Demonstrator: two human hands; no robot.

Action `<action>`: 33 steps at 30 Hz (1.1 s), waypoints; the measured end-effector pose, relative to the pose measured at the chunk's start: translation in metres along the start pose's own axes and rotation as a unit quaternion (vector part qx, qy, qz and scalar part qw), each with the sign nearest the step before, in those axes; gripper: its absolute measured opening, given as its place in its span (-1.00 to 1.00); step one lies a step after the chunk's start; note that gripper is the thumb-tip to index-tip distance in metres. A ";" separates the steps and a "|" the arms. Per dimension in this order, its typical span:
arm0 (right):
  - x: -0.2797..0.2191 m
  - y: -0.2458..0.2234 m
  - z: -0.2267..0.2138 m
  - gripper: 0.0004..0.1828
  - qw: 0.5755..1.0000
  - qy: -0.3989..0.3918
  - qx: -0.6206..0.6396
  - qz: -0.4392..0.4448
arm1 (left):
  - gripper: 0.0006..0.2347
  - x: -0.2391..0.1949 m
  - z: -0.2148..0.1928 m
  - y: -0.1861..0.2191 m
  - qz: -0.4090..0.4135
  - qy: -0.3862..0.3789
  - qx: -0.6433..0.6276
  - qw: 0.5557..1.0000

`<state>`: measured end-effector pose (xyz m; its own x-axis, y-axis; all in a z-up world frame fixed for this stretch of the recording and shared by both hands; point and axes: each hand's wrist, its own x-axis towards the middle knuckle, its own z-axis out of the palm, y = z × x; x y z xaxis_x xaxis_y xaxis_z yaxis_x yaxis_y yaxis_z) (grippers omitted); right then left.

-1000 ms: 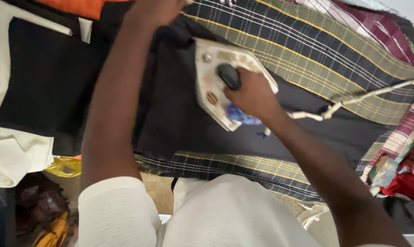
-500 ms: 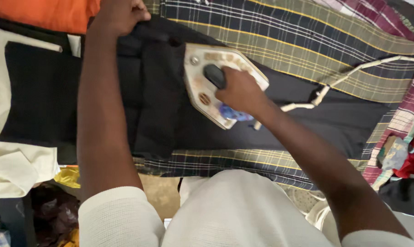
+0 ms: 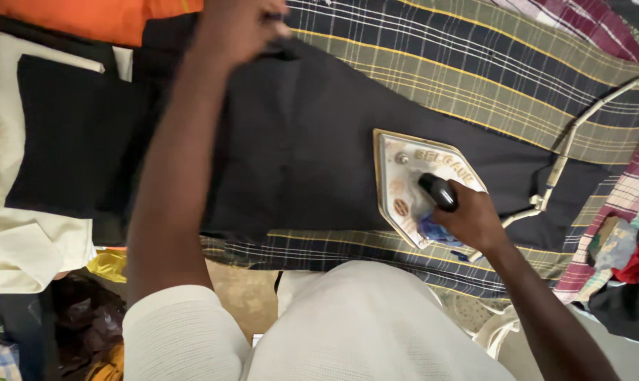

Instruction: The person irons a pair of black trousers on a patterned surface using an iron, smoothing the fabric by hand and then pressing it with the tool.

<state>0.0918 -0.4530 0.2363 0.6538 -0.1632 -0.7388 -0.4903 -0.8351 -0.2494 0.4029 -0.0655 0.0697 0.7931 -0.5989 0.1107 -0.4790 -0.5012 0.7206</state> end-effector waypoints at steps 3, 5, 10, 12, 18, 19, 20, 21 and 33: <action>-0.011 0.017 -0.001 -0.56 0.999 0.009 0.024 0.020 | -0.68 0.017 0.037 0.061 0.125 -0.020 0.015 0.992; -0.016 0.024 0.001 -0.53 0.999 0.035 0.029 -0.013 | -0.68 0.023 0.063 0.087 0.120 -0.034 0.057 0.991; -0.020 0.031 -0.003 -0.56 0.998 0.021 0.049 0.031 | -0.86 0.031 0.093 0.077 0.054 -0.145 0.066 0.986; -0.016 0.029 -0.005 -0.55 0.998 0.019 0.059 0.029 | -0.92 0.029 0.096 0.065 0.088 -0.081 0.106 0.987; 0.002 0.016 -0.010 -0.58 0.997 -0.009 0.042 0.060 | -0.71 0.026 0.085 0.075 0.104 -0.100 0.088 0.986; 0.001 0.016 -0.009 -0.56 0.998 -0.008 0.041 0.049 | -0.71 0.024 0.085 0.080 0.101 -0.102 0.084 0.986; 0.002 0.017 -0.008 -0.56 0.998 -0.007 0.039 0.048 | -0.70 0.028 0.085 0.085 0.121 -0.090 0.058 0.987; 0.004 0.017 -0.006 -0.57 0.999 0.022 0.031 0.003 | -0.67 0.031 0.088 0.089 0.141 -0.078 0.033 0.986; 0.018 0.000 -0.010 -0.55 0.995 0.089 0.022 -0.035 | -0.83 0.039 0.132 0.092 0.083 -0.024 0.062 0.994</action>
<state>0.1095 -0.4617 0.2291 0.7775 -0.1989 -0.5966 -0.4620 -0.8243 -0.3272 0.3402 -0.2174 0.0498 0.6821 -0.7069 0.1868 -0.6470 -0.4646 0.6046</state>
